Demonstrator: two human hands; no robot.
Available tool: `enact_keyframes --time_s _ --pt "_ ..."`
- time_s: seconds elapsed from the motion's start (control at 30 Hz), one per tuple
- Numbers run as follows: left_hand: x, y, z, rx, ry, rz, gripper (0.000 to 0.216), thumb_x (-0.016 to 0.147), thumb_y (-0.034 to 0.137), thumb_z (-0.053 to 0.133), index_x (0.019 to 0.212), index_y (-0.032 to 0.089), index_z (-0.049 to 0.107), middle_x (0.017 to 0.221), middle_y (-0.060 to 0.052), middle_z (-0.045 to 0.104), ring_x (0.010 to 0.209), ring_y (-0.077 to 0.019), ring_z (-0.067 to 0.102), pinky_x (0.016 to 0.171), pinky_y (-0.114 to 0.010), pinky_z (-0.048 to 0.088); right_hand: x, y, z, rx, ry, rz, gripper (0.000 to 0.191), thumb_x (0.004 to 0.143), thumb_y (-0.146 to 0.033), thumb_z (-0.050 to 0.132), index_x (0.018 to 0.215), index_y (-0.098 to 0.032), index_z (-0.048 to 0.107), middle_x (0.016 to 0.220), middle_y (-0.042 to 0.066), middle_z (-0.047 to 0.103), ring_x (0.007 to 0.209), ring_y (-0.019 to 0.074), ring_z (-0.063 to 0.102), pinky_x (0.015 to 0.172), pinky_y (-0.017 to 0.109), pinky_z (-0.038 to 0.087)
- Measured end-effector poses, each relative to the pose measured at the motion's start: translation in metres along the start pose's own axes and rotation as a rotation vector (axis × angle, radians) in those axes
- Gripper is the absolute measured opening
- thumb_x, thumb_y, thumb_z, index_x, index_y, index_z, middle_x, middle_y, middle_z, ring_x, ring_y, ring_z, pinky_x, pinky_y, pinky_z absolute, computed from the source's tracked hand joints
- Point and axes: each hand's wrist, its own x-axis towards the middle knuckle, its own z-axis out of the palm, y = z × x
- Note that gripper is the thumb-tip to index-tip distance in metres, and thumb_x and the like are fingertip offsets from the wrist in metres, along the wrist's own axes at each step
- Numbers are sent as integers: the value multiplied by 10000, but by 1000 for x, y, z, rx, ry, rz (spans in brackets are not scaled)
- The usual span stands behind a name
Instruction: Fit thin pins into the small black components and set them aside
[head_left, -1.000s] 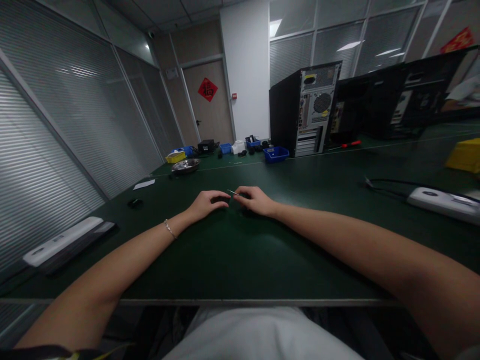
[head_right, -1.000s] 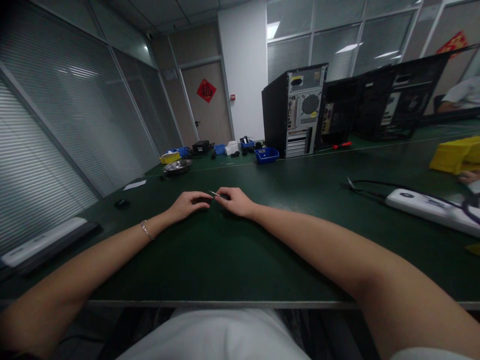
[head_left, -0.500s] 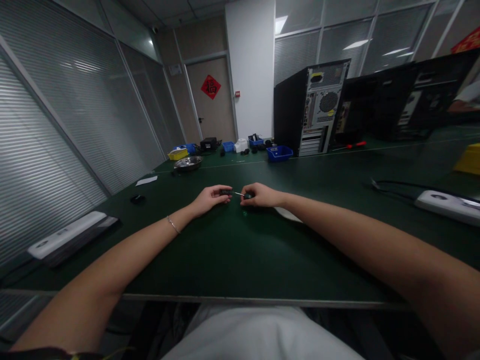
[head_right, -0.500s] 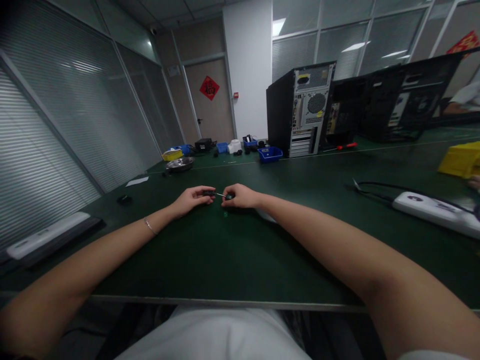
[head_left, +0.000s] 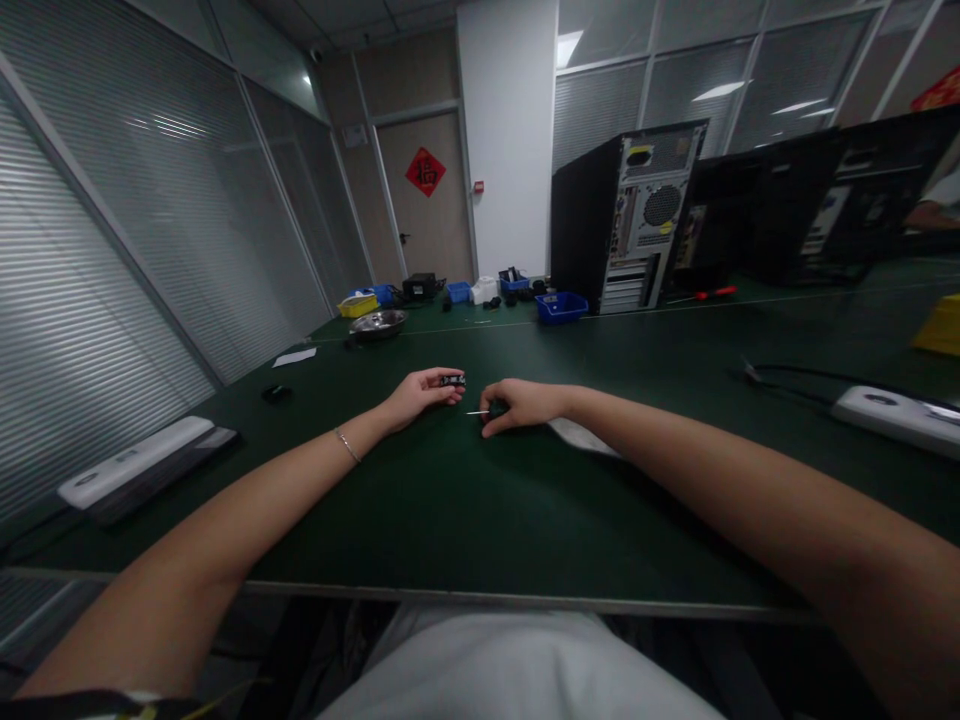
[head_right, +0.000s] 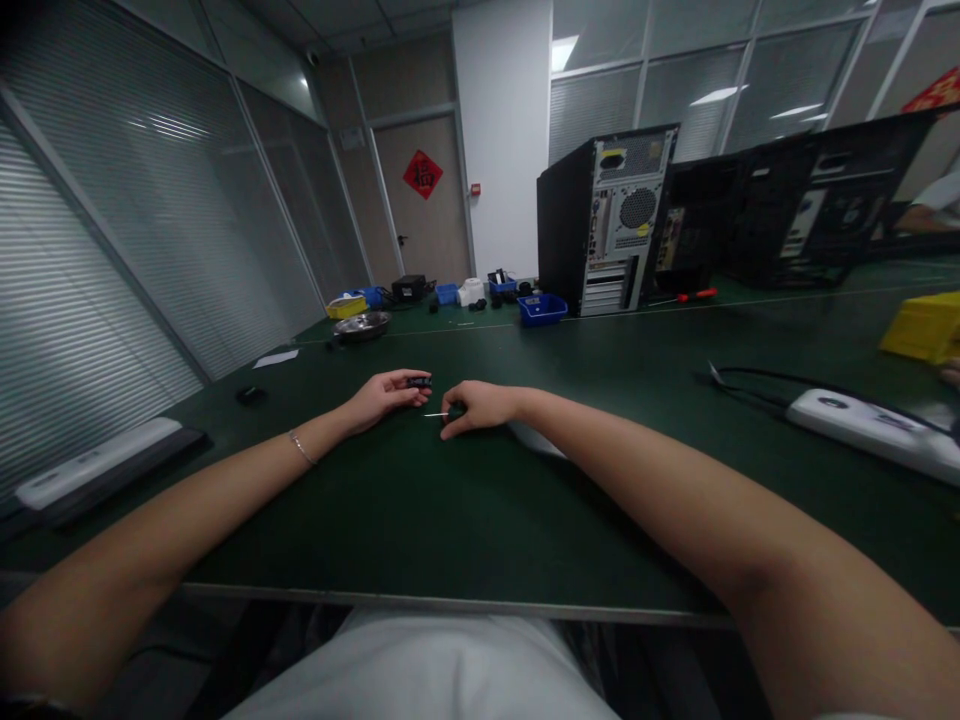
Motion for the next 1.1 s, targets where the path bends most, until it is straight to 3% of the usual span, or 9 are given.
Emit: enact_keyframes --time_s 0.23,0.4,0.57,0.7,0.83,1.1 --pt "1 -1 1 30 -20 -5 473 785 215 668 1229 105 548 1062 -151 638 906 -187 627 878 -373 470 4 8 0 121 76 -54 357 683 -431 712 896 -163 609 903 13 607 802 136 549 698 246 424" --pt "0 1 5 57 -54 -16 455 797 224 656 1221 98 551 1053 -147 642 879 -174 625 863 -363 473 10 11 10 251 207 46 360 740 -446 650 972 -174 607 815 5 581 572 83 502 473 206 421" --pt "0 3 6 67 -60 -15 458 798 247 657 1221 104 555 1020 -135 649 842 -162 626 849 -358 479 12 9 17 251 361 -14 318 747 -447 639 901 -169 634 780 5 581 539 80 489 426 199 411" --pt "1 2 8 70 -88 -34 454 802 268 654 1215 102 559 975 -129 659 845 -167 632 837 -352 486 12 7 18 182 545 -32 294 770 -424 623 912 -169 659 801 13 632 544 88 498 481 221 410" --pt "0 2 10 66 -96 -50 448 809 272 648 1214 102 557 993 -137 661 846 -174 637 828 -356 493 12 4 20 76 704 -79 229 775 -369 635 884 -175 687 803 15 663 671 122 543 619 251 410" --pt "-3 8 21 97 -127 -30 433 818 263 638 1207 87 564 1029 -148 658 838 -170 642 814 -340 500 11 1 27 23 831 -110 175 793 -313 626 878 -171 681 762 7 656 653 116 532 628 244 391"
